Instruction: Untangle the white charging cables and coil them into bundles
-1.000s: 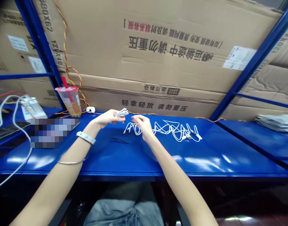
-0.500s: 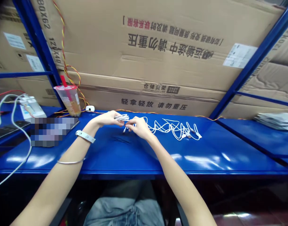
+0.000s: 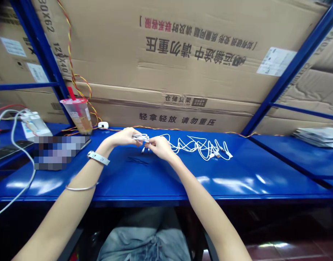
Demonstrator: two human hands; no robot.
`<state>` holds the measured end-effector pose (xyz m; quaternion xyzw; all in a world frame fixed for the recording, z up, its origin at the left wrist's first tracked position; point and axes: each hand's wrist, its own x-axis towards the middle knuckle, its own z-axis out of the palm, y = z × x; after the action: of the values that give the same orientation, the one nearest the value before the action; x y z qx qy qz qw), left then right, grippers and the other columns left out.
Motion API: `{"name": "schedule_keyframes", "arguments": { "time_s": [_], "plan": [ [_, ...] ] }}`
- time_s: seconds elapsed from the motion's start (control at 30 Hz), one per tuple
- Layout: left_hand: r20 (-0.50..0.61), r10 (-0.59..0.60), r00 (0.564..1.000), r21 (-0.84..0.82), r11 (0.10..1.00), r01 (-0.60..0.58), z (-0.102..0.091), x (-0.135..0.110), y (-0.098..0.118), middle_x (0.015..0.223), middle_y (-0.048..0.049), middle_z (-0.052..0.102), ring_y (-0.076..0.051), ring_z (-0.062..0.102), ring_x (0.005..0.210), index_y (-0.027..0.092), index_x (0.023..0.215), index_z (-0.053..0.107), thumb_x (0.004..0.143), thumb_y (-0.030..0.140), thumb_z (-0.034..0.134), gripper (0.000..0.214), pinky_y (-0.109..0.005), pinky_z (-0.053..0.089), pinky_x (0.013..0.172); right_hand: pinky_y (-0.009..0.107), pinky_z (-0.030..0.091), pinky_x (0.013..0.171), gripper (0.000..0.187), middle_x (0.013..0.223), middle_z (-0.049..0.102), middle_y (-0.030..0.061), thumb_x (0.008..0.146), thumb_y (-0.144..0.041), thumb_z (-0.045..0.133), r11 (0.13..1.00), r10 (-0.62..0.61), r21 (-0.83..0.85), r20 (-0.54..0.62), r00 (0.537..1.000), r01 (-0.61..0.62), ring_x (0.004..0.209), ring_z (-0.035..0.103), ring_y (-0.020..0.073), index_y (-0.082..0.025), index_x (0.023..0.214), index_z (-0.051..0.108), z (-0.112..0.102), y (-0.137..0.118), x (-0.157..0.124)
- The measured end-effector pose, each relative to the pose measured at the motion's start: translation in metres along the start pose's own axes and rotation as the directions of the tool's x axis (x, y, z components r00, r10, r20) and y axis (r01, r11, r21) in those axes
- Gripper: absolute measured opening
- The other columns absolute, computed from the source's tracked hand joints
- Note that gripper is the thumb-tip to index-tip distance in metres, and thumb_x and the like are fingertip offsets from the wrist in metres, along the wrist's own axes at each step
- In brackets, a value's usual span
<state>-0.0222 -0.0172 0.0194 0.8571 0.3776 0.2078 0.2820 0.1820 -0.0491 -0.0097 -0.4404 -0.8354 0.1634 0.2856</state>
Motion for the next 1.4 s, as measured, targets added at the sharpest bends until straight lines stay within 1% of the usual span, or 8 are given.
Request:
{"name": "schedule_keyframes", "arguments": {
  "time_s": [0.13,0.3,0.4,0.57,0.73,1.03,1.17,1.4],
  "plan": [
    [0.102,0.033,0.994,0.058,0.998,-0.039,-0.004,-0.004,0.002,0.071,-0.0005,0.068,-0.016,0.059,0.067,0.013,0.076,0.071,0.065,0.026,0.064,0.018,-0.023,0.04,0.061,0.023,0.028,0.052,0.027,0.062,0.06,0.0005,0.084,-0.033,0.059,0.996,-0.032,0.091,0.11,0.993,0.022,0.051,0.043,0.01,-0.013,0.09,0.076,-0.004,-0.001,-0.002],
    [0.235,-0.022,0.972,0.031,0.999,0.015,-0.005,-0.005,0.003,0.077,-0.0024,0.07,-0.016,0.06,0.071,0.014,0.085,0.071,0.065,0.022,0.065,0.023,-0.024,0.041,0.063,0.023,0.029,0.053,0.024,0.056,0.053,-0.0016,0.081,-0.032,0.061,0.993,-0.049,0.113,0.195,0.98,0.028,0.052,0.041,0.0094,-0.011,0.075,0.071,-0.003,-0.004,-0.003],
    [0.23,-0.056,0.972,0.064,0.997,0.042,-0.006,-0.005,0.002,0.076,-0.002,0.07,-0.016,0.06,0.071,0.014,0.083,0.071,0.064,0.023,0.067,0.021,-0.023,0.041,0.062,0.023,0.027,0.054,0.025,0.053,0.048,-0.0027,0.082,-0.031,0.06,0.997,-0.055,0.07,0.166,0.984,0.044,0.053,0.039,0.0091,-0.012,0.069,0.068,0.001,-0.004,-0.003],
    [0.192,-0.102,0.976,0.096,0.992,0.085,-0.01,-0.006,-0.003,0.069,-0.0003,0.067,-0.014,0.056,0.065,0.014,0.075,0.068,0.064,0.03,0.071,0.02,-0.022,0.036,0.058,0.024,0.026,0.056,0.023,0.054,0.047,-0.0039,0.084,-0.033,0.058,0.998,-0.031,0.055,0.12,0.992,0.024,0.054,0.038,0.0095,-0.012,0.08,0.068,0.007,-0.005,-0.002],
    [0.248,-0.12,0.961,0.088,0.991,0.101,-0.012,-0.005,-0.013,0.071,-0.0015,0.069,-0.015,0.059,0.066,0.014,0.084,0.07,0.065,0.035,0.072,0.029,-0.022,0.036,0.058,0.023,0.026,0.056,0.022,0.052,0.044,-0.0053,0.082,-0.035,0.059,0.995,-0.027,0.095,0.11,0.994,0.016,0.053,0.037,0.0095,-0.014,0.078,0.06,0.011,-0.007,-0.002],
    [0.41,-0.235,0.881,0.059,0.971,0.231,-0.01,-0.009,-0.008,0.066,-0.0026,0.069,-0.015,0.061,0.062,0.016,0.078,0.07,0.06,0.029,0.075,0.023,-0.023,0.035,0.054,0.022,0.027,0.053,0.021,0.055,0.043,-0.0059,0.079,-0.035,0.062,0.977,-0.046,0.215,0.285,0.957,-0.017,0.051,0.035,0.0084,-0.016,0.074,0.055,0.022,-0.006,-0.004],
    [0.449,-0.28,0.848,0.068,0.957,0.281,-0.01,-0.01,-0.011,0.062,-0.003,0.069,-0.014,0.057,0.055,0.017,0.074,0.07,0.057,0.031,0.077,0.023,-0.023,0.033,0.051,0.023,0.028,0.053,0.02,0.056,0.045,-0.0054,0.08,-0.034,0.063,0.983,-0.031,0.18,0.307,0.951,-0.026,0.052,0.038,0.0087,-0.015,0.075,0.058,0.025,-0.011,-0.004],
    [0.332,-0.268,0.905,0.1,0.963,0.249,-0.014,-0.011,-0.01,0.043,0.0019,0.053,-0.011,0.045,0.042,0.017,0.059,0.063,0.057,0.035,0.077,0.023,-0.024,0.026,0.045,0.022,0.031,0.055,0.022,0.06,0.053,-0.0026,0.082,-0.035,0.061,0.975,-0.006,0.218,0.232,0.973,-0.046,0.054,0.044,0.0095,-0.015,0.072,0.059,0.023,-0.005,-0.005]
  ]
}}
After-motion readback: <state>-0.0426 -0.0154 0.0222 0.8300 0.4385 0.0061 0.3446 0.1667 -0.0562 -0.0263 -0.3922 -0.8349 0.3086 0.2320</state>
